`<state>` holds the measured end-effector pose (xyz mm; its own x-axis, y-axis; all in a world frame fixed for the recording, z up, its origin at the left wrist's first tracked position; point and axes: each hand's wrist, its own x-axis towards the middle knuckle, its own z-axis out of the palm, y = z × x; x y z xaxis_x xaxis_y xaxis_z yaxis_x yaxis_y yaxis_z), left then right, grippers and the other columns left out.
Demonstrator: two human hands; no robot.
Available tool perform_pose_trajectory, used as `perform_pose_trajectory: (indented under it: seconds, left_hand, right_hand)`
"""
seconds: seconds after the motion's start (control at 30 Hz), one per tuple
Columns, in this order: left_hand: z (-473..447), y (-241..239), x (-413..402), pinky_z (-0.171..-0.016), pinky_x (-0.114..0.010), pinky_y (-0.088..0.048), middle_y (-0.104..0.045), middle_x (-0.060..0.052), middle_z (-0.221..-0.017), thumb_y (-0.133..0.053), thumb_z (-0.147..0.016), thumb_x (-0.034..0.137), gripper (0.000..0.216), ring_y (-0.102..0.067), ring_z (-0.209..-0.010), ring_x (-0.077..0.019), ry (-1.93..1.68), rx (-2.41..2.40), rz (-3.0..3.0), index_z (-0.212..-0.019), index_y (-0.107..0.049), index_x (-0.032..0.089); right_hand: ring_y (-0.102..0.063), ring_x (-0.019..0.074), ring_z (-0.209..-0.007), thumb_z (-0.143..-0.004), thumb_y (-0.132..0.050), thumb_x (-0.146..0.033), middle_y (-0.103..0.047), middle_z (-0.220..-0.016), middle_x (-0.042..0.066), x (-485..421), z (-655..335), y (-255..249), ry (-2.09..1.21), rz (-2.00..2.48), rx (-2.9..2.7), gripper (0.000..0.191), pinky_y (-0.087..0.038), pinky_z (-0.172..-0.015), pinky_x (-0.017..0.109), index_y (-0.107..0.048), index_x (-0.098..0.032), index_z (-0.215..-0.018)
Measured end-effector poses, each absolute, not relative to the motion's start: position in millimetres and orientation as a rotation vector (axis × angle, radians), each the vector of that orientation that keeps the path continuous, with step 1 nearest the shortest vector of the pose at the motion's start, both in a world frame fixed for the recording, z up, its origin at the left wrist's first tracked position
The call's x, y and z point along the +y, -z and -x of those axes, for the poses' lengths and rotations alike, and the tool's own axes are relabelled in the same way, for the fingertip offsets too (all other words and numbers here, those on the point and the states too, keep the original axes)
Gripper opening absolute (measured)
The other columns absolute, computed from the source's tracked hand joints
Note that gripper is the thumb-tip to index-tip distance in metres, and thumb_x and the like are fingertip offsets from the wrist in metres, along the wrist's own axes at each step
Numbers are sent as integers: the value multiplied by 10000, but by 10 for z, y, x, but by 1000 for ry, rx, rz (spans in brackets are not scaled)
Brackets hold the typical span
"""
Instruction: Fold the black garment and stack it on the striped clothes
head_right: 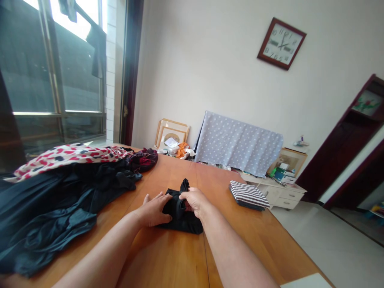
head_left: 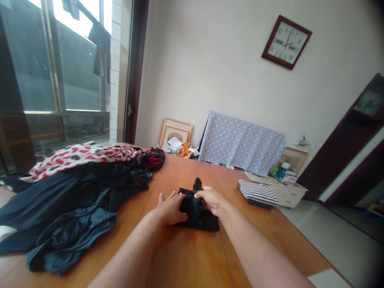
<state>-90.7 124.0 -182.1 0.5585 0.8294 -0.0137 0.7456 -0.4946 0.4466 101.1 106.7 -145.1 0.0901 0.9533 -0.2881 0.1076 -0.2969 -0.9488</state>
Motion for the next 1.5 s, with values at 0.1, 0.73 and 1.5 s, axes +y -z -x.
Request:
perform_pose_trajectory:
  seconds: [0.1, 0.73, 1.5]
  left_hand:
    - [899, 1817, 1229, -1110, -727, -26, -461, -115, -1501, -675, -650, 500, 838, -170, -1482, -388, -329, 1274, -2378, -1421, -417, 295]
    - [1087, 1816, 1382, -1000, -690, -263, -708, -118, -1107, -422, -857, 212, 248, -595, -1119, -342, -479, 1569, -2340, -956, -646, 249]
    - [778, 1522, 1131, -820, -324, -439, -670, -84, -1055, -459, -871, 238, 238, -613, -995, -251, -798, 1445, -2500, -1005, -655, 235]
  right_hand:
    - [-553, 106, -466, -669, -620, -123, -591, -586, -36, 1068, -916, 1487, -1313, 1568, -1147, 188, -439, -444, 198, -594, -175, -848]
    - [-567, 232, -1224, -874, -516, -250, -673, -1243, 76, 1090, -918, 1660, -447, 1710, -1779, 296, -372, -1088, 349, -710, -220, -1096]
    - [-663, 168, -727, -869, -539, -434, -679, -833, 71, 984, -1564, 1713, -781, 1626, -978, 267, -536, -620, 265, -600, -186, -949]
